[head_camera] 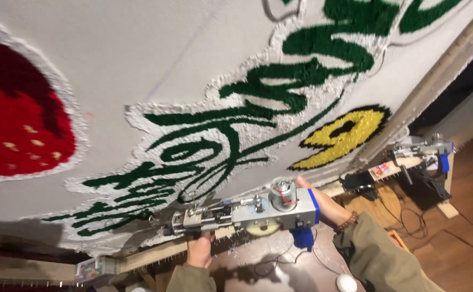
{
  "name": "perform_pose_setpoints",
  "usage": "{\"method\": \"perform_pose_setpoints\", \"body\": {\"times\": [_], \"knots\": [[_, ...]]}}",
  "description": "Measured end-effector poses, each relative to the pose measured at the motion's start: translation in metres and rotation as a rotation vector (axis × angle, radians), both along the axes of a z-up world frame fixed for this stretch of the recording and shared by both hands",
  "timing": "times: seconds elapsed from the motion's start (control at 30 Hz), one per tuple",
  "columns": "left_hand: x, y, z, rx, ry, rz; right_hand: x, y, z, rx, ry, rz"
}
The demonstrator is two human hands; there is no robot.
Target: Using an electric tufting gun to apply green yarn to a canvas following a pre-drawn pattern on a frame.
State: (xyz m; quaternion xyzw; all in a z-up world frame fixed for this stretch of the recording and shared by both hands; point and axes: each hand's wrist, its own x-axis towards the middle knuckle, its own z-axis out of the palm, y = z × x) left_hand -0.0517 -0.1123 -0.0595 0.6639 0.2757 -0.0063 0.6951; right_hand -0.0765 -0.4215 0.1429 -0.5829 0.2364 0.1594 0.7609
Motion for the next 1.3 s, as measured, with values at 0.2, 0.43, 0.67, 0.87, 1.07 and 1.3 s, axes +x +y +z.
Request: {"method": "perform_pose_setpoints", "body": {"times": [0.2,0.43,0.67,0.87,1.07,1.3], "knots": [[0.035,-0.026,-0.041,0.014,0.170,-0.218,-0.016,-0.033,-0.077,0.162,-0.050,-0.154],[0.039,-0.061,-0.122,0.113,0.211,-0.327,-0.043,-0.057,-0.247,0.110,-0.294,-0.303],[0.040,-0.071,-0.203,0.270,0.378,-0.454,-0.060,-0.063,-0.338,-0.108,-0.518,-0.310],[0.012,-0.063,-0.256,0.000,0.296,-0.411,-0.078,-0.062,-0.425,-0.273,-0.608,-0.239],[-0.035,-0.039,-0.337,-0.585,0.044,-0.304,-0.118,-0.023,-0.442,-0.630,-0.525,-0.115],[-0.071,0.018,-0.369,-0.495,0.222,-0.003,-0.156,0.031,-0.380,-0.584,-0.506,0.210]]}}
